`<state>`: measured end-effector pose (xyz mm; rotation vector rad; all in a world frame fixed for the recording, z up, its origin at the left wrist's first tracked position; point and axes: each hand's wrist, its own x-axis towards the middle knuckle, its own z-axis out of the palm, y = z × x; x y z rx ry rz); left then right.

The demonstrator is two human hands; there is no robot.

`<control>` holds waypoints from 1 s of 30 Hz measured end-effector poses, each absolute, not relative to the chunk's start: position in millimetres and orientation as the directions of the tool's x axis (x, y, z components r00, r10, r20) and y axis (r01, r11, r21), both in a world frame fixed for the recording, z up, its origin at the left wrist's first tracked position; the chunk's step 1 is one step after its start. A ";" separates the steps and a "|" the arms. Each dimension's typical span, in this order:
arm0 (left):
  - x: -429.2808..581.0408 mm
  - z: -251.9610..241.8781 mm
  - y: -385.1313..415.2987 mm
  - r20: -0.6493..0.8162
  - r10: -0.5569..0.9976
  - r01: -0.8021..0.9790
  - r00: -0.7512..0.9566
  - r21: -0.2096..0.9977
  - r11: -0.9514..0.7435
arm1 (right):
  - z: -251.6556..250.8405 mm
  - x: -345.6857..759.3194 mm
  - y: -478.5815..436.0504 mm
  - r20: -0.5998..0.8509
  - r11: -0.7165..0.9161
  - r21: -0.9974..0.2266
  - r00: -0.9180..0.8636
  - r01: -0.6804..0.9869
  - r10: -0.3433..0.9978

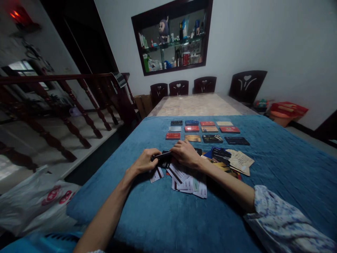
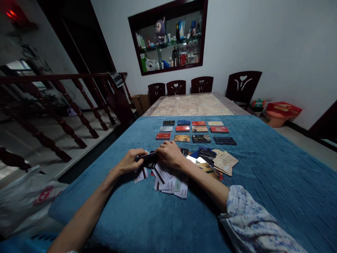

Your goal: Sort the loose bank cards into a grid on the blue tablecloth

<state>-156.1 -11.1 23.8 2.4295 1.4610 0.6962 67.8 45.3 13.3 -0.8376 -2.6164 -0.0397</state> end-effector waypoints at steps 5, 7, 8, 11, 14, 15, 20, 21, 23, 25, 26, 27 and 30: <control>-157.3 18.6 -8.1 0.282 0.878 0.770 0.388 0.424 -0.477 | 11.5 67.1 46.8 0.371 0.808 -0.094 -0.732 0.582 0.571; -156.9 17.1 -7.3 0.296 0.873 0.772 0.387 0.414 -0.482 | 10.8 67.2 47.7 0.368 0.807 -0.106 -0.731 0.581 0.575; -156.7 16.5 -6.8 0.305 0.870 0.772 0.387 0.410 -0.486 | 10.6 67.3 48.1 0.363 0.808 -0.114 -0.732 0.579 0.576; -156.4 14.2 -5.3 0.335 0.859 0.761 0.388 0.409 -0.503 | 10.5 68.3 49.1 0.358 0.810 -0.138 -0.734 0.569 0.577; -156.7 10.8 -3.1 0.375 0.847 0.748 0.376 0.417 -0.517 | 9.2 69.9 50.9 0.372 0.811 -0.166 -0.726 0.561 0.578; -156.7 9.7 -2.4 0.392 0.843 0.745 0.368 0.418 -0.520 | 8.4 70.5 51.8 0.382 0.810 -0.178 -0.719 0.559 0.581; -154.3 8.2 -0.7 0.502 0.798 0.719 0.334 0.411 -0.560 | 3.6 72.8 57.1 0.462 0.808 -0.257 -0.667 0.530 0.584; -153.3 8.8 -0.8 0.525 0.785 0.710 0.329 0.410 -0.572 | 2.8 72.7 58.0 0.474 0.809 -0.274 -0.659 0.520 0.584; -151.3 9.9 -1.1 0.560 0.764 0.688 0.321 0.417 -0.594 | 1.3 71.7 59.4 0.489 0.814 -0.309 -0.652 0.492 0.580; -149.9 9.8 -0.7 0.575 0.755 0.671 0.315 0.428 -0.606 | -0.1 70.1 60.1 0.498 0.825 -0.333 -0.657 0.457 0.565; -149.5 9.1 -0.2 0.576 0.755 0.668 0.312 0.432 -0.606 | -0.6 69.2 60.0 0.501 0.833 -0.338 -0.666 0.438 0.553; -149.2 8.0 0.5 0.577 0.758 0.668 0.305 0.438 -0.602 | -1.1 68.4 59.7 0.501 0.841 -0.337 -0.676 0.423 0.540; -148.3 3.8 2.7 0.567 0.771 0.656 0.291 0.468 -0.592 | -0.8 66.9 57.1 0.505 0.863 -0.321 -0.700 0.391 0.505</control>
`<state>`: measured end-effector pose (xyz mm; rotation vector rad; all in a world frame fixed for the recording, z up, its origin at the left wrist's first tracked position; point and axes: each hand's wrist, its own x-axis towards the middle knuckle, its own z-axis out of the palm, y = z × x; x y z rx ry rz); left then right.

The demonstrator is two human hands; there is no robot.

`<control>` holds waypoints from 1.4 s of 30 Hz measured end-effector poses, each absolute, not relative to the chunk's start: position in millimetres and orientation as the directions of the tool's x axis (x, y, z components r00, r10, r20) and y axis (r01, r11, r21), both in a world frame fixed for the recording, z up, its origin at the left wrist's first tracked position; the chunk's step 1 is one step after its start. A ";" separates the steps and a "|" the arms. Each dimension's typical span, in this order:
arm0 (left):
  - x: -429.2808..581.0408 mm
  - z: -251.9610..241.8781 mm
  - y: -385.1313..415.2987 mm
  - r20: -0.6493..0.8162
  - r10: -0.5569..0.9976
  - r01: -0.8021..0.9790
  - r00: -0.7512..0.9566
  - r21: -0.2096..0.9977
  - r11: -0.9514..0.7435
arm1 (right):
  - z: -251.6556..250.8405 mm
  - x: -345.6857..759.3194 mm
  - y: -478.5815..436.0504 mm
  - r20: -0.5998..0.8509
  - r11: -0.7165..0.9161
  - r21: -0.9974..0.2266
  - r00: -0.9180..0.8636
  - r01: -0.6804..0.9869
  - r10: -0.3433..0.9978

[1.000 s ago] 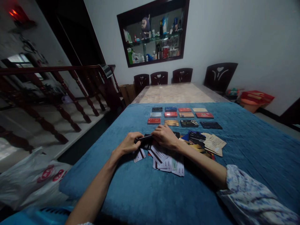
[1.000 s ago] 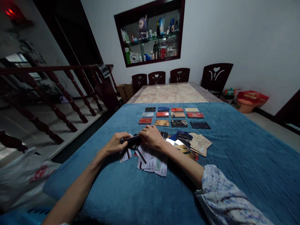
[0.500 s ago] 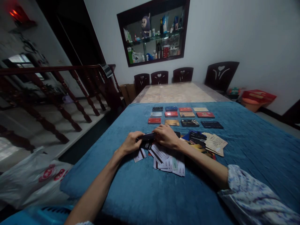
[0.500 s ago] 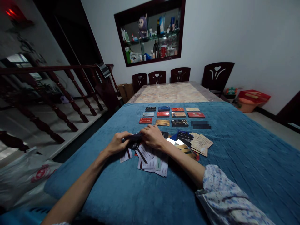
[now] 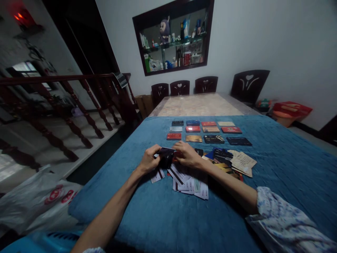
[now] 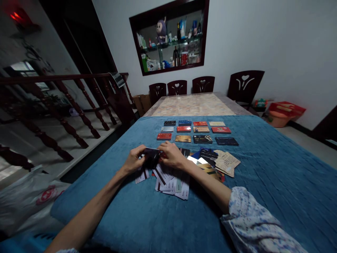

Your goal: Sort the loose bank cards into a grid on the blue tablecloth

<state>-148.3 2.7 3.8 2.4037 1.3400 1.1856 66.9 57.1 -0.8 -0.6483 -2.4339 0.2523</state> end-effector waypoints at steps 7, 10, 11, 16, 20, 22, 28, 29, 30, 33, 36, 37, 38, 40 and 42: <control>-142.2 0.8 1.6 0.520 0.795 0.605 0.313 0.536 -0.589 | 2.0 66.3 52.5 0.560 0.878 -0.344 -0.678 0.332 0.476; -142.0 1.3 1.2 0.522 0.796 0.611 0.305 0.534 -0.585 | -0.6 66.2 55.3 0.579 0.866 -0.354 -0.644 0.353 0.500; -142.6 1.5 1.2 0.526 0.796 0.618 0.299 0.529 -0.582 | -1.6 66.3 56.5 0.585 0.865 -0.345 -0.638 0.363 0.501; -146.8 2.8 2.2 0.564 0.783 0.644 0.261 0.502 -0.577 | -3.0 68.3 60.9 0.642 0.874 -0.192 -0.616 0.447 0.456; -148.5 2.8 2.6 0.602 0.778 0.626 0.182 0.539 -0.563 | 0.7 71.9 62.4 0.686 0.847 -0.045 -0.600 0.530 0.412; -148.2 2.0 2.3 0.610 0.775 0.625 0.165 0.543 -0.560 | 2.1 73.6 62.6 0.678 0.835 0.003 -0.614 0.551 0.403; -145.1 -2.1 1.0 0.575 0.794 0.693 0.198 0.490 -0.528 | 1.0 75.5 62.2 0.625 0.809 0.086 -0.664 0.582 0.411; -144.9 -2.8 1.0 0.569 0.795 0.696 0.210 0.484 -0.531 | 0.5 75.3 62.1 0.618 0.806 0.090 -0.668 0.585 0.415; -144.8 -3.4 1.1 0.566 0.793 0.696 0.223 0.477 -0.537 | 0.1 75.0 62.0 0.610 0.805 0.091 -0.672 0.586 0.420; -144.9 -5.5 1.9 0.570 0.780 0.697 0.258 0.449 -0.559 | -1.2 73.9 61.4 0.587 0.804 0.082 -0.680 0.590 0.439; -144.9 -7.5 2.6 0.571 0.760 0.711 0.310 0.391 -0.584 | -2.0 73.3 60.1 0.566 0.801 0.064 -0.683 0.595 0.462; -144.7 -7.9 2.7 0.573 0.752 0.715 0.326 0.371 -0.592 | -2.1 73.3 59.5 0.560 0.799 0.062 -0.684 0.598 0.468; -144.4 -8.2 2.6 0.574 0.746 0.720 0.338 0.353 -0.597 | -2.0 73.4 58.9 0.553 0.797 0.062 -0.685 0.601 0.474; -143.5 -8.3 2.1 0.569 0.743 0.733 0.352 0.325 -0.597 | -1.4 73.8 57.7 0.538 0.791 0.064 -0.689 0.608 0.486; -142.6 -7.9 1.4 0.555 0.751 0.753 0.358 0.304 -0.583 | -0.2 74.3 56.3 0.522 0.788 0.065 -0.694 0.612 0.496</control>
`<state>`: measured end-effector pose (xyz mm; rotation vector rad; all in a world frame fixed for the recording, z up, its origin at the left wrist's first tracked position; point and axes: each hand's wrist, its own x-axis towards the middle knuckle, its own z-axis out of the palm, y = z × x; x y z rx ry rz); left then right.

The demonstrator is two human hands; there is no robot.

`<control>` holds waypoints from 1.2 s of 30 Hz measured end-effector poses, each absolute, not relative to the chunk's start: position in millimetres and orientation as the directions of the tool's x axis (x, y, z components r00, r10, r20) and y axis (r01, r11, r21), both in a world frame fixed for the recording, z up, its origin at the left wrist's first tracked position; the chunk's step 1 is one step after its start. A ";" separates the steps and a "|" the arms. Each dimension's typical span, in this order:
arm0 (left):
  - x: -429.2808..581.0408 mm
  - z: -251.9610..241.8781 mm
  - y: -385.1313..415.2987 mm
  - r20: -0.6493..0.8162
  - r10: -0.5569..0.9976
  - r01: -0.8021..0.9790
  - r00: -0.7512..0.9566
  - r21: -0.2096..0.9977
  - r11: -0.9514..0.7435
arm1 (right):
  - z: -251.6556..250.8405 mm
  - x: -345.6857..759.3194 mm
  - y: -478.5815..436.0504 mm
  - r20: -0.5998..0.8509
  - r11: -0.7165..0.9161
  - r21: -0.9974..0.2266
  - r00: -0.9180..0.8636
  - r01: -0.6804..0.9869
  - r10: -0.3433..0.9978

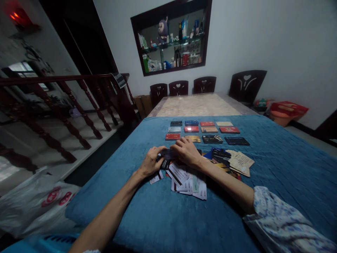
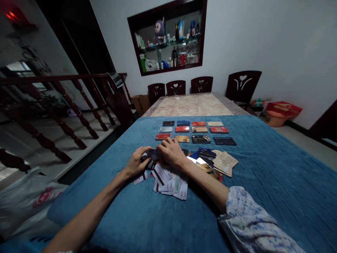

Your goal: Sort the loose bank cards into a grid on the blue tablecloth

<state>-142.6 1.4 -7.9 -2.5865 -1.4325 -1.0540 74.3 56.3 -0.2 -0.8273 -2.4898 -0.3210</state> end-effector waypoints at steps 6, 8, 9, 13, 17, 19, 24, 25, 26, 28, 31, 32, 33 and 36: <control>-142.2 -8.3 1.2 0.493 0.815 0.821 0.305 0.298 -0.487 | 5.4 75.0 51.9 0.488 0.761 0.036 -0.676 0.647 0.552; -142.9 -9.6 2.3 0.485 0.829 0.830 0.279 0.311 -0.462 | 7.0 75.2 50.9 0.475 0.757 0.018 -0.672 0.653 0.568; -143.3 -10.4 2.9 0.486 0.832 0.831 0.267 0.321 -0.454 | 7.7 75.3 50.6 0.465 0.759 0.007 -0.674 0.651 0.574; -144.1 -12.7 5.1 0.496 0.838 0.828 0.227 0.354 -0.434 | 9.0 75.7 50.6 0.406 0.763 -0.056 -0.684 0.644 0.606; -144.4 -14.0 6.5 0.508 0.834 0.825 0.216 0.363 -0.434 | 7.8 75.5 51.9 0.396 0.765 -0.094 -0.681 0.637 0.615; -144.6 -14.8 7.2 0.510 0.832 0.814 0.218 0.376 -0.443 | 7.2 75.3 52.7 0.399 0.763 -0.096 -0.677 0.639 0.618; -145.7 -15.8 7.8 0.505 0.828 0.801 0.244 0.376 -0.466 | 6.7 74.8 54.0 0.410 0.756 -0.077 -0.670 0.650 0.619; -145.9 -15.7 7.7 0.503 0.828 0.804 0.249 0.369 -0.466 | 6.6 74.8 54.1 0.416 0.756 -0.072 -0.670 0.650 0.615; -146.1 -15.5 7.5 0.500 0.828 0.809 0.254 0.360 -0.465 | 6.6 74.8 54.3 0.423 0.757 -0.067 -0.669 0.650 0.611; -146.7 -14.8 7.1 0.490 0.830 0.816 0.267 0.343 -0.465 | 6.6 75.2 54.8 0.433 0.757 -0.060 -0.666 0.651 0.607; -148.1 -14.3 7.2 0.473 0.834 0.822 0.284 0.329 -0.466 | 6.8 76.5 55.8 0.427 0.754 -0.050 -0.669 0.654 0.609; -148.7 -14.4 7.4 0.472 0.835 0.823 0.284 0.327 -0.465 | 6.9 77.0 56.3 0.422 0.755 -0.047 -0.672 0.654 0.609; -149.4 -14.7 7.8 0.472 0.834 0.823 0.284 0.327 -0.465 | 7.0 77.6 56.7 0.419 0.757 -0.045 -0.675 0.652 0.607; -151.2 -16.4 9.4 0.482 0.830 0.821 0.281 0.327 -0.468 | 7.4 79.3 58.1 0.416 0.767 -0.045 -0.686 0.640 0.597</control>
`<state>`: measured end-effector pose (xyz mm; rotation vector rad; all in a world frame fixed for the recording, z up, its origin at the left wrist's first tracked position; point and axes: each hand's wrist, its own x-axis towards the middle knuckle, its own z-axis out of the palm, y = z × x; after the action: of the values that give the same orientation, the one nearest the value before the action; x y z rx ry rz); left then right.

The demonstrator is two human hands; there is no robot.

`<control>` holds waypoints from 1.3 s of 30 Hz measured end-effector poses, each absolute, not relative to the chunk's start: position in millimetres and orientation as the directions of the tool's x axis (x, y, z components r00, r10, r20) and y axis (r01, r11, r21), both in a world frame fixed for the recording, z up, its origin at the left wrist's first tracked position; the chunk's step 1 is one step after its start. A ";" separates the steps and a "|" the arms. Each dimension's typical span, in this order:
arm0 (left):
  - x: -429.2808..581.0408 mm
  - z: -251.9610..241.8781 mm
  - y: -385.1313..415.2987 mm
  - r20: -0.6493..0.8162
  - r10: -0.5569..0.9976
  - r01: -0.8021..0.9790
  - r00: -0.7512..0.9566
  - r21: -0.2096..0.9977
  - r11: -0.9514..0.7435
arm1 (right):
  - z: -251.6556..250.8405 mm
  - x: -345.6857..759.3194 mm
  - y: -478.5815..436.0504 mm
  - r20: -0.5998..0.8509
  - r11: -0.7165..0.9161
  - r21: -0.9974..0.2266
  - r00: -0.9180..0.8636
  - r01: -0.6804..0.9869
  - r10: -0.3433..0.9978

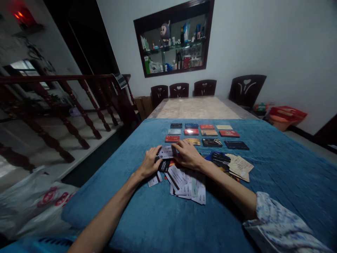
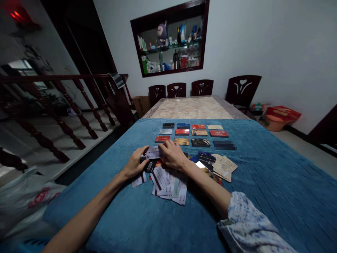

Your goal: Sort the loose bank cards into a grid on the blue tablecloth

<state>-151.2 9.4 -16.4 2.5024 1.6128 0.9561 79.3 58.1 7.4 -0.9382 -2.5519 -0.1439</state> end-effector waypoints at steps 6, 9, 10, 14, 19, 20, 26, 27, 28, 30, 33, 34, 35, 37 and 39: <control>-152.3 -18.1 11.7 0.478 0.838 0.835 0.264 0.322 -0.446 | 11.7 81.0 59.0 0.388 0.760 -0.053 -0.688 0.648 0.614; -150.2 -18.3 12.0 0.480 0.837 0.836 0.262 0.320 -0.446 | 15.4 81.9 57.9 0.358 0.747 -0.057 -0.685 0.662 0.635; -149.1 -18.1 12.0 0.481 0.837 0.836 0.262 0.320 -0.446 | 16.5 82.2 57.5 0.348 0.743 -0.055 -0.685 0.667 0.640; -144.0 -15.2 11.7 0.466 0.851 0.854 0.244 0.312 -0.416 | 19.8 83.6 56.0 0.323 0.727 -0.063 -0.675 0.684 0.663; -141.1 -7.1 13.3 0.399 0.875 0.869 0.275 0.287 -0.404 | 23.0 85.1 55.7 0.289 0.719 -0.080 -0.674 0.690 0.680; -141.3 -5.6 14.0 0.386 0.876 0.867 0.289 0.283 -0.410 | 23.7 85.4 56.1 0.279 0.719 -0.081 -0.677 0.690 0.681; -141.4 2.9 21.5 0.350 0.874 0.860 0.338 0.262 -0.438 | 28.6 87.6 65.1 0.222 0.725 -0.071 -0.698 0.685 0.681; -140.7 5.0 23.1 0.338 0.876 0.861 0.343 0.261 -0.437 | 29.7 87.9 67.6 0.207 0.723 -0.062 -0.699 0.688 0.684; -139.7 7.3 24.8 0.321 0.882 0.863 0.346 0.259 -0.433 | 31.1 88.2 70.1 0.191 0.720 -0.054 -0.701 0.692 0.688; -137.2 12.6 28.5 0.277 0.899 0.875 0.340 0.258 -0.411 | 34.4 88.8 74.8 0.162 0.716 -0.043 -0.702 0.697 0.693; -133.1 20.4 35.2 0.224 0.919 0.889 0.324 0.259 -0.377 | 39.7 90.3 80.9 0.142 0.712 -0.037 -0.701 0.702 0.699; -131.9 22.5 37.9 0.217 0.921 0.890 0.323 0.261 -0.374 | 41.3 91.0 83.0 0.141 0.709 -0.035 -0.699 0.704 0.701; -130.6 24.4 40.7 0.213 0.922 0.890 0.324 0.263 -0.373 | 42.5 91.8 85.4 0.140 0.708 -0.032 -0.698 0.705 0.702; -128.3 27.2 46.9 0.204 0.924 0.889 0.323 0.270 -0.370 | 44.3 93.1 91.1 0.138 0.707 -0.026 -0.698 0.707 0.703; -126.2 29.3 53.7 0.193 0.930 0.894 0.313 0.272 -0.357 | 45.7 94.0 98.2 0.130 0.701 -0.016 -0.694 0.713 0.708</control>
<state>-126.2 53.7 29.3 2.4508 1.7101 0.4826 94.0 98.2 45.7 -1.1663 -2.7799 -0.0541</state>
